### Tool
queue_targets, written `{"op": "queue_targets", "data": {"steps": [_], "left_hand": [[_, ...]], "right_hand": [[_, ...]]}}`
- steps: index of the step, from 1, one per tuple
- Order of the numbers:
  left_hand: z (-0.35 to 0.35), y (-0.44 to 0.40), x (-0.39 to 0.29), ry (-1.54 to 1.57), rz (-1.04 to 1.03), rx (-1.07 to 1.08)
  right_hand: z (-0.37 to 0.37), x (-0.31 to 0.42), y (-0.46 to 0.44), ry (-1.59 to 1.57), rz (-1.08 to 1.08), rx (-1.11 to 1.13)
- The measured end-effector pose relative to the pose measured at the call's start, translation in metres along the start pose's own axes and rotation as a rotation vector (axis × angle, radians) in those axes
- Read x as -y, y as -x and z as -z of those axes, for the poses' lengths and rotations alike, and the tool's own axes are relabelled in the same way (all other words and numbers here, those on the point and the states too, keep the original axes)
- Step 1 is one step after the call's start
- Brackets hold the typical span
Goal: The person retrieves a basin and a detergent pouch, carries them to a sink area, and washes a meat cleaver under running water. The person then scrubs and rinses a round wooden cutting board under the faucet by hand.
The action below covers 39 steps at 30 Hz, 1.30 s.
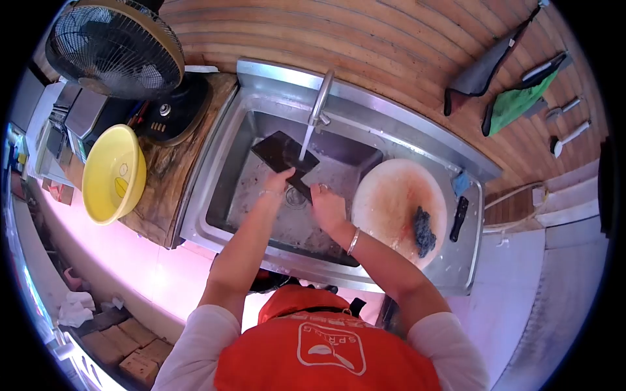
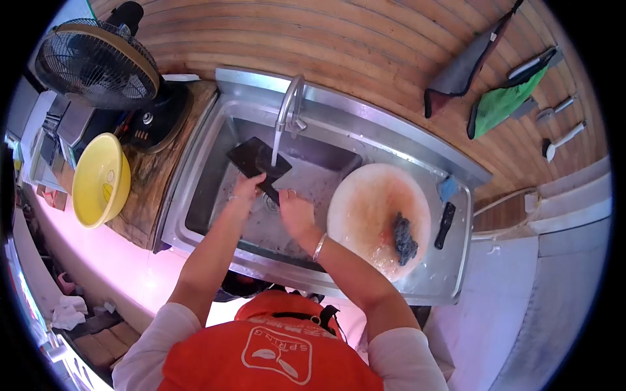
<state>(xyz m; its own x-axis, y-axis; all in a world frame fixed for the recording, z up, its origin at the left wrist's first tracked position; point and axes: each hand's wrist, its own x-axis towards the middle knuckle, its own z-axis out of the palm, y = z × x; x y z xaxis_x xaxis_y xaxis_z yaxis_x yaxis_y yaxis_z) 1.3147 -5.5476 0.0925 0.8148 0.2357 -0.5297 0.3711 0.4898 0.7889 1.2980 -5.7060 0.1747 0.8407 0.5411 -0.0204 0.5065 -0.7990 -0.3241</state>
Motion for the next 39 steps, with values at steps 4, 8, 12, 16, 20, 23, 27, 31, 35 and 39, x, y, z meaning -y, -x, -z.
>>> {"op": "queue_targets", "data": {"steps": [4,8,12,16,20,23,27,31,35,39], "left_hand": [[-0.014,0.013,0.019,0.341,-0.057,0.105],[-0.008,-0.007,0.017,-0.129,-0.157,-0.238],[-0.007,-0.006,0.005,-1.307,-0.454,-0.557],[-0.039,0.035,0.013,-1.560,-0.469,0.004],[-0.029,0.022,0.021,-1.429,-0.568,0.054],[-0.031,0.008,0.014,-1.448,-0.395,-0.089],[-0.047,0.028,0.012,-1.426,-0.671,0.200],[-0.030,0.007,-0.027,-1.381,-0.139,-0.238],[-0.020,-0.019,-0.011,-0.479,0.090,-0.040],[-0.058,-0.036,0.015,0.011,0.141,0.102]], "right_hand": [[0.005,0.006,-0.003,-0.239,-0.177,0.281],[-0.014,-0.009,-0.001,-0.223,-0.125,0.273],[-0.013,-0.010,0.016,-0.149,-0.117,0.219],[-0.003,-0.009,0.014,-0.136,-0.151,0.250],[-0.001,-0.016,0.013,-0.099,-0.198,0.280],[0.017,-0.010,0.017,-0.099,-0.201,0.353],[0.011,-0.013,0.023,-0.105,-0.183,0.313],[0.021,-0.021,0.040,-0.089,-0.168,0.274],[0.047,-0.026,0.061,-0.013,-0.296,0.223],[0.053,-0.047,0.081,-0.010,-0.393,0.157]]}}
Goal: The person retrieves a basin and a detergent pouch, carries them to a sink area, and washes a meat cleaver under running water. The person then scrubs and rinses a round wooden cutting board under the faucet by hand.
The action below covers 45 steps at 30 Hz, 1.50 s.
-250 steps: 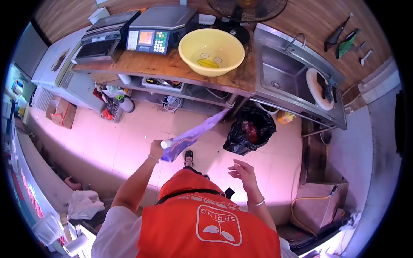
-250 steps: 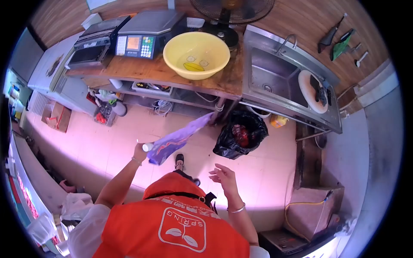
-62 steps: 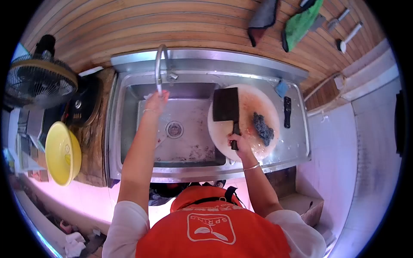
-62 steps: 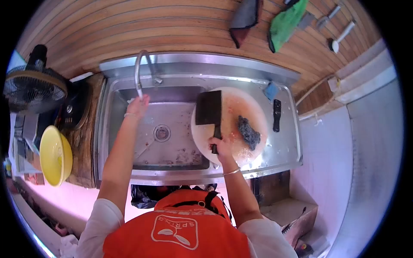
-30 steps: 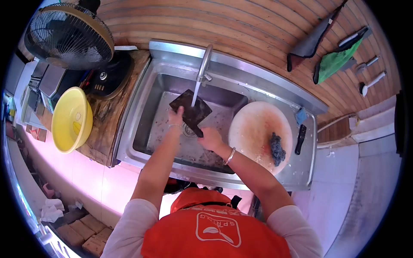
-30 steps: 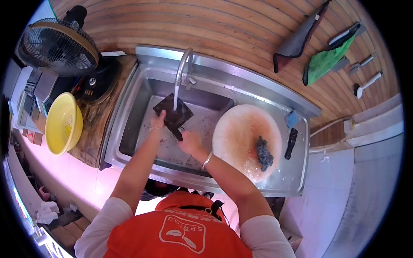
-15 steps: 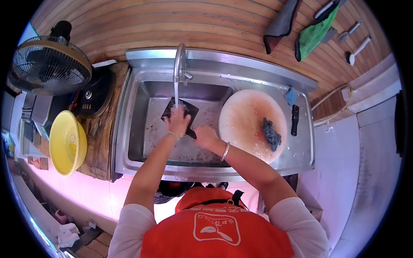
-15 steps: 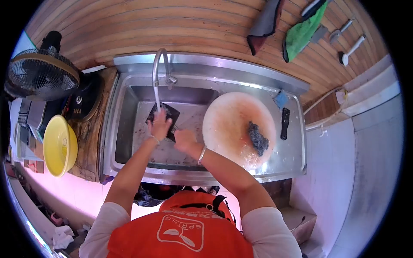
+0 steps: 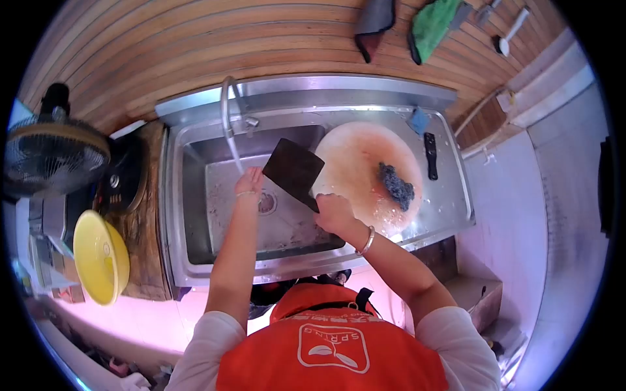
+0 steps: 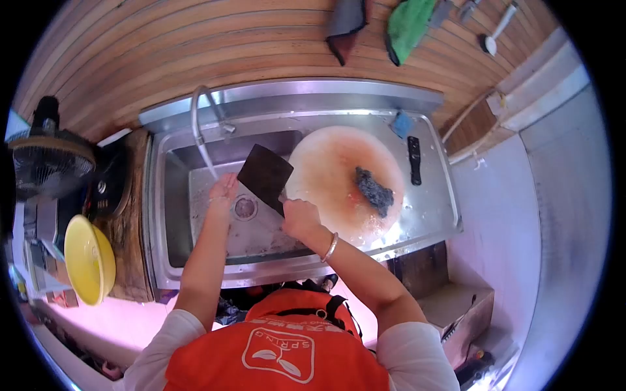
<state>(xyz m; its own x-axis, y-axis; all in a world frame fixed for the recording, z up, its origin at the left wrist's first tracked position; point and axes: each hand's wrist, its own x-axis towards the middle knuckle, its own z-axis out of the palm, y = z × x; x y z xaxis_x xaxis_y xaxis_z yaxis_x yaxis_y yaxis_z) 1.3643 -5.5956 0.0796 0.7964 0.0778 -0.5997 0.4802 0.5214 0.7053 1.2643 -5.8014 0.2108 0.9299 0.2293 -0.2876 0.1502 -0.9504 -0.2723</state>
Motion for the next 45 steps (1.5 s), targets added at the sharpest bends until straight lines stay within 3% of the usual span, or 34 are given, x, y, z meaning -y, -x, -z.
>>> {"op": "queue_targets", "data": {"steps": [4,6,7,9,10,11,12,15,19,25,29,35,38,40,43,45], "left_hand": [[-0.026,-0.070,0.011,-0.307,-0.263,-0.108],[-0.019,-0.117,-0.011,-0.401,-0.307,-0.057],[-0.015,-0.134,-0.024,-0.392,-0.305,-0.038],[-0.009,-0.153,-0.049,-0.304,-0.257,-0.057],[-0.011,-0.153,-0.056,-0.263,-0.230,-0.088],[-0.019,-0.152,-0.062,-0.231,-0.234,-0.122],[-0.023,-0.151,-0.067,-0.211,-0.240,-0.159],[-0.030,-0.141,-0.080,-0.173,-0.281,-0.204],[-0.059,-0.138,-0.093,-0.154,-0.338,-0.192],[-0.077,-0.102,-0.095,-0.101,-0.384,-0.138],[-0.073,-0.068,-0.091,-0.099,-0.391,-0.091],[-0.067,-0.020,-0.060,-0.248,-0.382,0.021],[-0.022,-0.029,-0.027,-0.689,-0.537,0.105],[0.025,-0.032,-0.008,-1.270,-0.914,0.188],[0.054,0.047,0.037,-1.434,-0.986,0.101],[0.076,0.118,0.065,-1.610,-1.041,-0.038]], "right_hand": [[0.001,-0.025,0.017,-0.149,-0.120,-0.071],[-0.002,-0.034,0.025,-0.247,-0.112,-0.134],[-0.001,-0.036,0.020,-0.342,-0.140,-0.047],[0.023,-0.030,0.046,-0.866,-0.096,-0.275],[-0.011,-0.032,0.028,-1.015,-0.157,-0.073],[0.002,-0.028,0.037,-1.149,-0.211,-0.036],[0.004,-0.026,0.038,-1.603,-0.194,0.018],[0.008,-0.031,0.057,-2.017,-0.249,0.105],[0.027,-0.062,0.082,-2.134,-0.145,-0.117],[0.034,-0.137,0.192,-1.738,-0.269,-0.482],[0.020,-0.184,0.288,-1.673,-0.616,-0.800],[-0.075,-0.282,0.451,-1.259,-1.079,-1.233],[-0.163,-0.350,0.556,-0.982,-1.349,-1.294],[-0.200,-0.384,0.620,-0.972,-1.516,-1.313],[-0.289,-0.456,0.712,-1.106,-1.707,-1.464],[-0.325,-0.482,0.765,-0.860,-1.872,-1.172]]}}
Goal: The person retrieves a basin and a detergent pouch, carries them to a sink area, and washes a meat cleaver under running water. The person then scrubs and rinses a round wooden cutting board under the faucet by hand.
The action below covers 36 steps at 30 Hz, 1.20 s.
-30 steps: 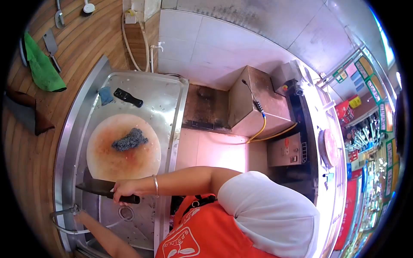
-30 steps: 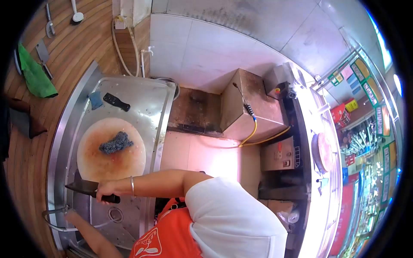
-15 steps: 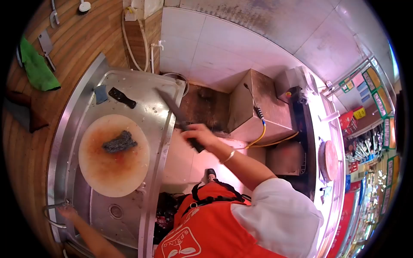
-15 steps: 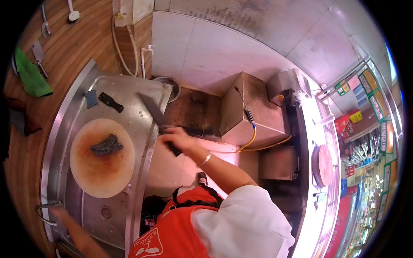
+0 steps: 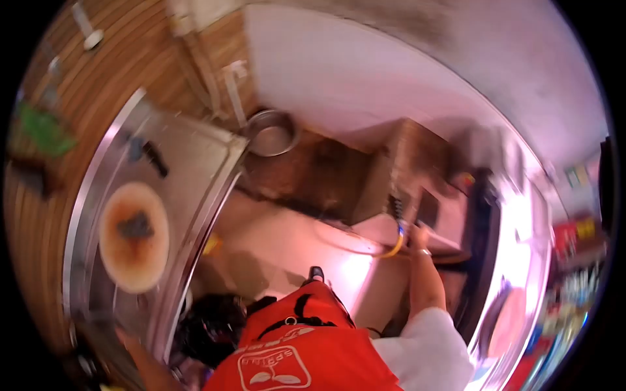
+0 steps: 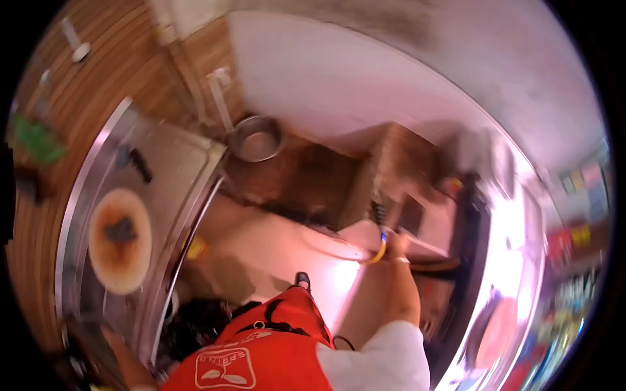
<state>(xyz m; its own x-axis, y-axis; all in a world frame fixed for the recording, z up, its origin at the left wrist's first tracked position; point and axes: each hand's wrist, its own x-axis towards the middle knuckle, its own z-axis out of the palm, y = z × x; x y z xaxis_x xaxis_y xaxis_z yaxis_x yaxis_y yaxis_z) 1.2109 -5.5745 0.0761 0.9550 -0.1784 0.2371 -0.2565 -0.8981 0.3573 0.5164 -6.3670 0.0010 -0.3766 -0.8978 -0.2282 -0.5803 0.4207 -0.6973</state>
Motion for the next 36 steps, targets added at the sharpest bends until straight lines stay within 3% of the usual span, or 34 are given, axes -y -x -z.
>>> {"op": "queue_targets", "data": {"steps": [1,2,3,5,6,7,8,11,12,14,18,19,23,26,27,28,29,31,32,36], "left_hand": [[0.012,0.028,-0.014,-0.091,0.029,-0.025],[0.021,0.050,-0.031,-0.150,0.071,-0.049],[0.022,0.056,-0.042,-0.041,0.241,-0.059],[0.018,0.038,-0.092,0.725,0.783,-0.258],[0.014,0.025,-0.121,0.876,0.912,-0.346],[0.035,0.033,-0.168,0.615,1.043,-0.478],[0.034,0.021,-0.152,0.598,1.033,-0.457],[0.040,-0.003,-0.177,0.539,0.964,-0.424],[0.046,-0.001,-0.192,0.514,0.941,-0.423],[0.053,0.009,-0.175,0.585,0.908,-0.433],[0.071,0.038,-0.217,0.646,0.900,-0.408],[0.067,0.040,-0.190,0.743,0.866,-0.411],[0.071,0.069,-0.141,0.679,0.872,-0.318],[0.073,0.088,-0.094,0.724,1.001,-0.304],[0.071,0.095,-0.074,0.723,0.980,-0.278],[0.069,0.103,-0.058,0.725,0.960,-0.254],[0.076,0.110,-0.070,0.758,0.997,-0.256],[0.101,0.118,-0.110,0.819,1.046,-0.239],[0.110,0.120,-0.109,0.846,1.056,-0.217],[0.125,0.134,-0.049,0.993,0.983,-0.178]], "right_hand": [[0.013,-0.017,-0.017,-0.302,-0.038,0.147],[0.017,-0.030,-0.031,-0.318,-0.073,0.130],[0.021,-0.040,-0.045,-0.335,-0.109,0.111],[0.027,-0.086,-0.084,-0.262,-0.072,0.056],[0.031,-0.097,-0.093,-0.285,-0.048,0.114],[0.022,-0.103,-0.101,-0.156,-0.061,0.142],[0.030,-0.119,-0.113,-0.046,-0.095,0.101],[0.039,-0.120,-0.097,0.202,0.250,-0.039],[0.031,-0.153,-0.123,0.308,0.082,0.051],[0.037,-0.139,-0.118,0.540,0.046,0.113],[0.028,-0.132,-0.120,0.679,-0.001,-0.125],[0.032,-0.126,-0.119,0.653,-0.022,-0.023],[0.027,-0.112,-0.110,0.760,-0.090,0.017],[0.022,-0.088,-0.073,0.705,-0.019,-0.118],[0.015,-0.087,-0.047,0.754,0.154,-0.244],[0.004,-0.088,-0.034,0.761,0.125,-0.269],[-0.013,-0.106,-0.033,0.797,0.120,-0.147],[-0.029,-0.061,0.054,0.817,0.099,0.033],[-0.041,-0.063,0.073,0.655,0.056,0.375],[-0.128,-0.069,0.174,0.775,0.253,0.504]]}}
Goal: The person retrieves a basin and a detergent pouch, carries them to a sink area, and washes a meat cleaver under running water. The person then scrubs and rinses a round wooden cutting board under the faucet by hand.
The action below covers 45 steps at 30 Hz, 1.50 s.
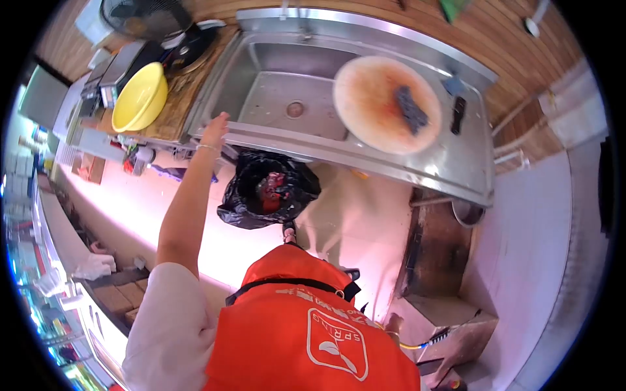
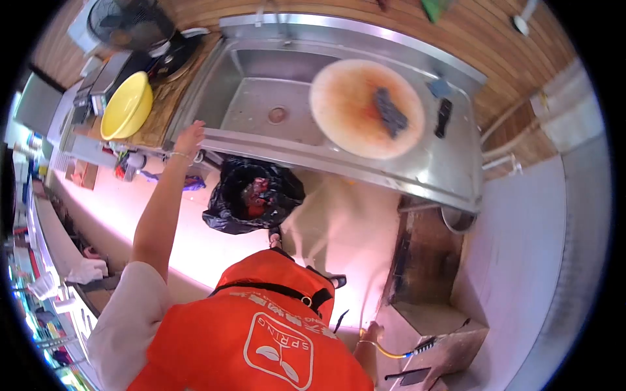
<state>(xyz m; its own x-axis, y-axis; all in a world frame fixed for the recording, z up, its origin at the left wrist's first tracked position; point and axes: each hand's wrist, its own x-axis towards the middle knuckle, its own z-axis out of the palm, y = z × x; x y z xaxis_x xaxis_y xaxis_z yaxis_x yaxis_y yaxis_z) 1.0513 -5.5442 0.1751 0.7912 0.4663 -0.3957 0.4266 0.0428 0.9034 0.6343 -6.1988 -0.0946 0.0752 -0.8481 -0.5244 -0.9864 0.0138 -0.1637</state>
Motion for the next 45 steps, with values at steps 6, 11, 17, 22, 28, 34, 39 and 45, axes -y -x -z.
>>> {"op": "queue_targets", "data": {"steps": [6,11,17,22,28,34,39,45], "left_hand": [[0.079,-0.039,0.002,0.091,-0.012,0.089],[0.106,-0.049,-0.006,0.078,-0.002,0.075],[0.127,-0.066,0.004,-0.010,-0.155,0.105],[0.129,-0.072,0.000,0.034,-0.243,0.145],[0.133,-0.082,-0.001,0.000,-0.300,0.227],[0.142,-0.078,-0.045,-0.260,-0.385,0.312],[0.117,-0.078,-0.032,-1.103,-0.580,-0.251],[0.010,-0.071,-0.002,0.073,-0.104,0.550]], "right_hand": [[-0.024,0.188,0.111,0.423,0.518,0.060],[-0.019,0.263,0.188,0.447,0.550,-0.012],[-0.047,0.249,0.170,0.534,0.358,0.017],[-0.046,0.225,0.148,0.971,0.705,-0.117],[-0.020,0.253,0.179,0.821,0.512,-0.049],[-0.013,0.264,0.158,0.726,0.640,-0.041],[-0.010,0.278,0.143,0.372,1.021,-0.085],[0.006,0.366,0.179,-0.474,0.783,0.224]]}}
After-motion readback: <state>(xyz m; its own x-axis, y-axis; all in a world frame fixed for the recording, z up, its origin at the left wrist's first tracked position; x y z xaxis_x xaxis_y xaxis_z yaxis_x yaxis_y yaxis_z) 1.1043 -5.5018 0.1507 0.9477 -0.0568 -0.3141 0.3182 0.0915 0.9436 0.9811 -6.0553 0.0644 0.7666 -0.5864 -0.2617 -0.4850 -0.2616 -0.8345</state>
